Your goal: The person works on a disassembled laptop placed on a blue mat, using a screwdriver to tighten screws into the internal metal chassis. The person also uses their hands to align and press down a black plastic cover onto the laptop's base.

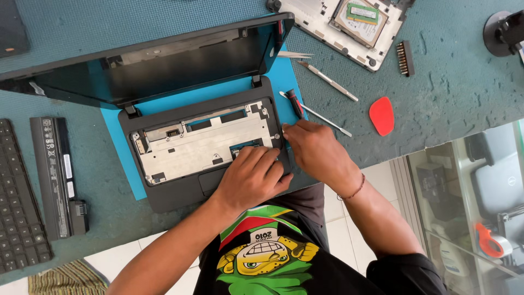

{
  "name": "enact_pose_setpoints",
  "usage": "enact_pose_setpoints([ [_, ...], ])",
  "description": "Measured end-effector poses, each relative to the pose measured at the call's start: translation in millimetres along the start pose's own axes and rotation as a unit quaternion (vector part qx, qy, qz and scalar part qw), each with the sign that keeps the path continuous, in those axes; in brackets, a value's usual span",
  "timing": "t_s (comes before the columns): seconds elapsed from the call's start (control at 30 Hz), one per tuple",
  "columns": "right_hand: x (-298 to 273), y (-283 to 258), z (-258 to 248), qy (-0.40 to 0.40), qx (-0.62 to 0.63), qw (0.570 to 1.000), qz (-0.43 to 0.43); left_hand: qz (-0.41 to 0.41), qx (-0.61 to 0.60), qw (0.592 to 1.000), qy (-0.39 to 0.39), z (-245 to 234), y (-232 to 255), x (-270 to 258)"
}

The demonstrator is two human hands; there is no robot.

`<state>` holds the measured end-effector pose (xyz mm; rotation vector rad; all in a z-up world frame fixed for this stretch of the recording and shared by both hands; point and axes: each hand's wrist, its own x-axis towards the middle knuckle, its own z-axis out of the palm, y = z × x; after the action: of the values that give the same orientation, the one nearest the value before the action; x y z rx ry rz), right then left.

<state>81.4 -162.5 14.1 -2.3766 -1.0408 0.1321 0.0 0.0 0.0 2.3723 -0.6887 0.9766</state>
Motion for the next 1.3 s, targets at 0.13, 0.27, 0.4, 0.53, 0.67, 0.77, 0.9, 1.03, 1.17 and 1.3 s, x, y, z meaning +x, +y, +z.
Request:
enact_pose_setpoints([
  [0.13, 1, 6, 12, -0.01, -0.096, 0.995, -0.018, -0.004, -0.021, 1.0, -0.009, -1, -1, 1],
  [0.27, 5, 6, 6, 0.02, 0.066, 0.997, 0.038, 0.002, -0.01, 1.0, -0.006, -1, -3, 2],
  [0.4, 3, 12, 20, 0.092, 0.087, 0.988, 0.085, 0.006, -0.005, 1.0, -0.002, -3, -1, 4],
  [0.53, 15, 6, 16, 0.108, 0.081, 0.989, 0.067, 0.009, -0.006, 1.0, 0.001, -3, 1, 4],
  [0.67, 25, 4, 16, 0.14, 0.069, 0.985, 0.077, 0.011, -0.003, 1.0, 0.004, -3, 0, 3],
  [0.77, 32, 1, 8, 0.14, 0.086, 0.983, 0.082, 0.011, -0.005, 1.0, -0.001, -2, -1, 1],
  [0.9, 32, 3, 9, 0.132, 0.109, 0.98, 0.106, 0.016, -0.005, 1.0, -0.016, -1, -2, -2],
  [1.03, 38, 4, 10, 0.132, 0.13, 0.976, 0.113, 0.011, -0.003, 1.0, -0.028, -4, -3, -1],
  [1.17, 45, 15, 19, 0.134, 0.096, 0.975, 0.15, 0.009, -0.018, 0.998, -0.059, -4, -3, -5],
  [1.3, 52, 13, 20, 0.134, 0.095, 0.971, 0.173, -0.011, -0.039, 0.993, -0.112, -7, -5, -2],
])
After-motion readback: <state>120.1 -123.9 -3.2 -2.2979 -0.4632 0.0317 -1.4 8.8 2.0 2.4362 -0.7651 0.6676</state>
